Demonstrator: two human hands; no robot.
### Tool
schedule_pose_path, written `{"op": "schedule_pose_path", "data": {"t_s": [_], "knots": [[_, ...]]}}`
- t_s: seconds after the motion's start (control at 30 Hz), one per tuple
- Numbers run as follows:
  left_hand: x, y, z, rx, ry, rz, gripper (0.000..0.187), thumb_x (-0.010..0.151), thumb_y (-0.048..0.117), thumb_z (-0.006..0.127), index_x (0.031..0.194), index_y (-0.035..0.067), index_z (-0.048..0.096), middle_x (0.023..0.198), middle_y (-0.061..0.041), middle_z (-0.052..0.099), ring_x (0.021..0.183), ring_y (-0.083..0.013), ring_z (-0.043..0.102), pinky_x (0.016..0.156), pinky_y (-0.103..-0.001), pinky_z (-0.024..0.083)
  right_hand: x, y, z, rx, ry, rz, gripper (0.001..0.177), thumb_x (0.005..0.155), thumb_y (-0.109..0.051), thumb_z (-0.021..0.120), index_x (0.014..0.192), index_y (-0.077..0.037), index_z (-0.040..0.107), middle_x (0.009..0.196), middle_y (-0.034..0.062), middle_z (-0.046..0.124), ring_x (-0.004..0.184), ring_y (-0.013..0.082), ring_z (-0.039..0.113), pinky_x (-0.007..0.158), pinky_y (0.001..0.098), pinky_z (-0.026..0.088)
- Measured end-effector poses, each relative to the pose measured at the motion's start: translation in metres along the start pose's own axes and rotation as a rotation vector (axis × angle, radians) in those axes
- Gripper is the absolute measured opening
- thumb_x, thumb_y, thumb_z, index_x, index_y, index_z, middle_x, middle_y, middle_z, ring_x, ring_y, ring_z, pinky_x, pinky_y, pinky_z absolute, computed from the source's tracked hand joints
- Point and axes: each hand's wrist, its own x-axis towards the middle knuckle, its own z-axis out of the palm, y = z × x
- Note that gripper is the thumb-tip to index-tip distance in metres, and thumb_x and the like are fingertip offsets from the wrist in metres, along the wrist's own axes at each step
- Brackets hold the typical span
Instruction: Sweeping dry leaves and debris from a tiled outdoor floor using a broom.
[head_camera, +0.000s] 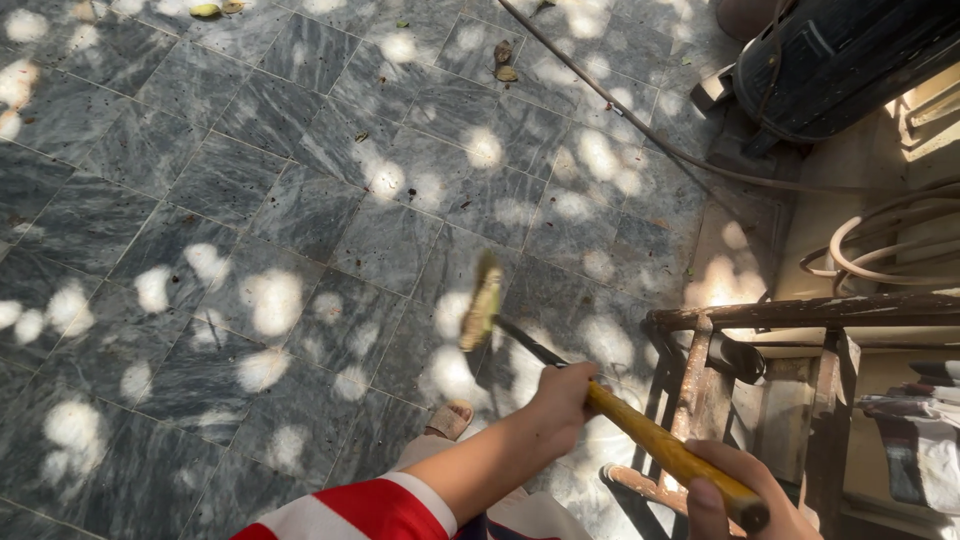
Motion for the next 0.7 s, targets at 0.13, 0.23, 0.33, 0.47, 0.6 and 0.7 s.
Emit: {"op": "schedule_pose_path", "data": {"t_s": [0.13, 0.23, 0.33, 0.47, 0.6, 0.7], "knots": [[0.014, -0.031, 0.008, -0.014, -0.091, -0.163, 0.037, 0.100, 0.013, 0.060, 0.127, -0.004, 0.042, 0.110, -0.015, 0.054, 0.088, -0.0217, 0.066, 0.080, -0.034, 0.065, 0.004, -0.001, -0.008, -0.343, -0.207, -0.063, 0.049, 0.087, -0.045, 0.069, 0.113, -0.003, 0.071, 0.082, 0.0153, 0.078, 0.077, 0.0235, 0.080, 0.075, 0.0391, 0.063], [0.043, -0.055, 0.004, -0.056, -0.202, -0.257, 0.030, 0.100, 0.018, 0.061, 0.121, 0.000, 0.048, 0.103, -0.011, 0.057, 0.085, -0.0203, 0.065, 0.077, -0.033, 0.063, 0.003, -0.027, 0.008, -0.408, -0.277, -0.025, 0.052, 0.086, -0.051, 0.074, 0.114, -0.008, 0.072, 0.079, 0.0093, 0.080, 0.073, 0.0186, 0.080, 0.070, 0.0355, 0.063], [0.068, -0.068, -0.004, -0.094, -0.262, -0.362, 0.026, 0.102, 0.024, 0.056, 0.114, 0.002, 0.049, 0.098, -0.011, 0.058, 0.084, -0.0208, 0.063, 0.075, -0.036, 0.061, 0.012, -0.070, 0.029, -0.427, -0.234, -0.169, 0.043, 0.087, -0.049, 0.073, 0.108, -0.012, 0.072, 0.079, 0.0055, 0.079, 0.069, 0.0176, 0.077, 0.062, 0.0344, 0.060], [0.126, -0.095, -0.036, -0.004, -0.466, -0.408, 0.024, 0.100, 0.018, 0.045, 0.110, -0.003, 0.053, 0.101, -0.014, 0.064, 0.081, -0.0219, 0.066, 0.072, -0.036, 0.060, 0.025, -0.068, 0.057, -0.459, -0.262, -0.325, 0.029, 0.087, -0.034, 0.069, 0.101, -0.008, 0.070, 0.079, 0.0075, 0.076, 0.064, 0.0252, 0.074, 0.054, 0.0387, 0.056], [0.132, -0.092, -0.055, 0.023, -0.351, -0.336, 0.027, 0.100, 0.020, 0.047, 0.110, -0.004, 0.056, 0.101, -0.015, 0.066, 0.081, -0.0210, 0.067, 0.072, -0.034, 0.061, 0.022, -0.054, 0.071, -0.402, -0.339, -0.214, 0.029, 0.090, -0.032, 0.069, 0.098, -0.005, 0.066, 0.079, 0.0095, 0.075, 0.063, 0.0281, 0.072, 0.052, 0.0404, 0.054], [0.125, -0.073, -0.070, 0.013, -0.001, -0.361, 0.021, 0.100, 0.023, 0.051, 0.108, 0.004, 0.056, 0.100, -0.012, 0.066, 0.081, -0.0214, 0.068, 0.067, -0.035, 0.062, 0.016, -0.051, 0.078, -0.204, -0.423, -0.013, 0.028, 0.090, -0.031, 0.068, 0.094, -0.003, 0.065, 0.071, 0.0108, 0.072, 0.053, 0.0222, 0.070, 0.051, 0.0375, 0.052]]}}
